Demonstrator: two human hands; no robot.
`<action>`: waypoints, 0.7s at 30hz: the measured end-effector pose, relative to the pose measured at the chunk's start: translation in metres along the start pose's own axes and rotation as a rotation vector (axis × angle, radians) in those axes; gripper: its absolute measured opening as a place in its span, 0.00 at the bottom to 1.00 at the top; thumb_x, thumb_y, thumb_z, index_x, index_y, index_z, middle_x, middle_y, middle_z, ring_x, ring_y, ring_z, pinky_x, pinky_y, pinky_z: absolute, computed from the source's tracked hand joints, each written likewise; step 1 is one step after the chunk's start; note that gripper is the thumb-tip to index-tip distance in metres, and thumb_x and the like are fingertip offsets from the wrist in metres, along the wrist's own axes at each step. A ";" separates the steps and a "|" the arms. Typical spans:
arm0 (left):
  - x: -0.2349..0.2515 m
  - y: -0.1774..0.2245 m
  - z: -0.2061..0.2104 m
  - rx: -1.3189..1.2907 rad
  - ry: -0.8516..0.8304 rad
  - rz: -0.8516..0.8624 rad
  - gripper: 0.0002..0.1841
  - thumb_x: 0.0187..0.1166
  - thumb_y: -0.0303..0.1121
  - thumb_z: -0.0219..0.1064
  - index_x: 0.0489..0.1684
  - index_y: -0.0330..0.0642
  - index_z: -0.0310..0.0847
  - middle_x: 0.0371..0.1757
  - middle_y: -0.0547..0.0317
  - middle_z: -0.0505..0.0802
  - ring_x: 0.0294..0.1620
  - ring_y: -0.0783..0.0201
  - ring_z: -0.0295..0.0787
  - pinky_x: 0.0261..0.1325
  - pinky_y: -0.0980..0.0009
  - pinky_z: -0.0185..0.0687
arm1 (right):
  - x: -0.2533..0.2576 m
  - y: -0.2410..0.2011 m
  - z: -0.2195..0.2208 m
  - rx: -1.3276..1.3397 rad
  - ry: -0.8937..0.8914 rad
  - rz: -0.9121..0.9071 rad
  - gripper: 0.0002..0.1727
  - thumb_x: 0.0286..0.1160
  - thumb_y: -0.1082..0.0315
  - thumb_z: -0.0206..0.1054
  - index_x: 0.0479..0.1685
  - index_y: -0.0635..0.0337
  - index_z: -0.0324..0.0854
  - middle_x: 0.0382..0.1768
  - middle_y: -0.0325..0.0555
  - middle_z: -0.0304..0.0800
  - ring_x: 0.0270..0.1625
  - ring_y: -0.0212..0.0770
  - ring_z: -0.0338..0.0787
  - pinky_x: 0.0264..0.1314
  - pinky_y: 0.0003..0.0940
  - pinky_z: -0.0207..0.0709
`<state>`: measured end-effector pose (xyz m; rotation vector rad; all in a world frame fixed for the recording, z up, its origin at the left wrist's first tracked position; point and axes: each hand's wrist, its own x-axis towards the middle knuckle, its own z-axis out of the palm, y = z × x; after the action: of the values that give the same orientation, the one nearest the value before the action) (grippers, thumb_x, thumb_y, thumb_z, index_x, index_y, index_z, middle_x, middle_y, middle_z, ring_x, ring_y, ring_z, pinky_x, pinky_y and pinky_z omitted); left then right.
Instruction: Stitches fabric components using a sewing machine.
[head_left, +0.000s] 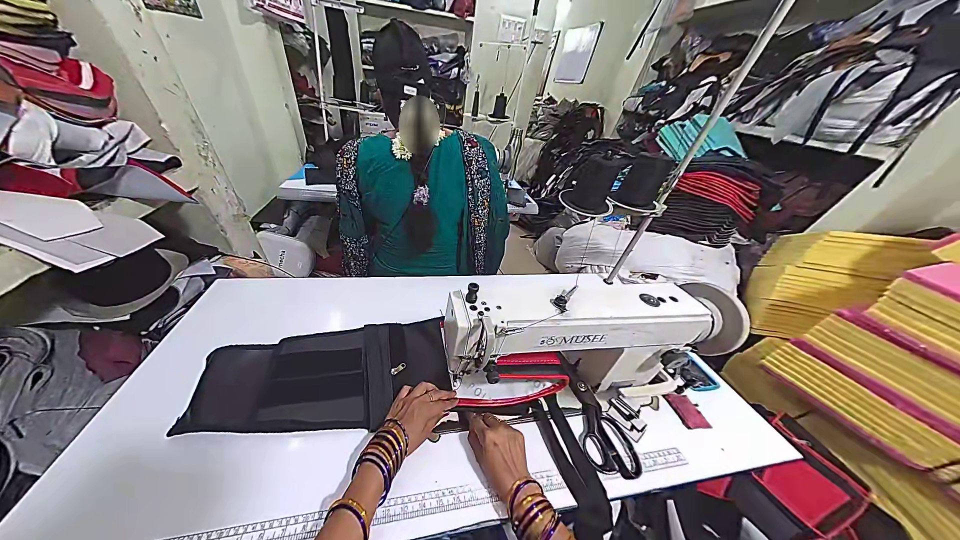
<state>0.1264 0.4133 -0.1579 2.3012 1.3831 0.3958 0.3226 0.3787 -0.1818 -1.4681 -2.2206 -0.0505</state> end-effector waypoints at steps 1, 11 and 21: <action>0.002 -0.002 0.000 -0.001 0.008 0.009 0.19 0.90 0.35 0.55 0.72 0.53 0.86 0.78 0.63 0.85 0.83 0.51 0.74 0.77 0.43 0.62 | 0.002 0.002 0.001 0.006 0.012 -0.005 0.13 0.69 0.72 0.67 0.47 0.63 0.95 0.32 0.59 0.94 0.33 0.60 0.95 0.32 0.55 0.85; 0.004 -0.008 0.001 -0.054 0.044 0.014 0.18 0.88 0.35 0.57 0.68 0.53 0.89 0.76 0.62 0.87 0.82 0.52 0.75 0.76 0.41 0.62 | -0.005 0.085 -0.072 0.120 0.162 0.221 0.12 0.73 0.75 0.66 0.47 0.71 0.92 0.37 0.64 0.95 0.40 0.65 0.95 0.45 0.67 0.83; 0.022 -0.020 -0.002 -0.042 0.069 -0.024 0.18 0.87 0.35 0.57 0.69 0.53 0.88 0.75 0.58 0.88 0.83 0.48 0.73 0.77 0.38 0.61 | -0.003 0.212 -0.121 -0.159 0.219 0.474 0.15 0.78 0.72 0.65 0.50 0.82 0.84 0.51 0.85 0.84 0.57 0.83 0.85 0.60 0.77 0.71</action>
<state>0.1202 0.4416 -0.1661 2.2539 1.4202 0.4962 0.5531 0.4318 -0.1233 -1.9377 -1.6842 -0.2255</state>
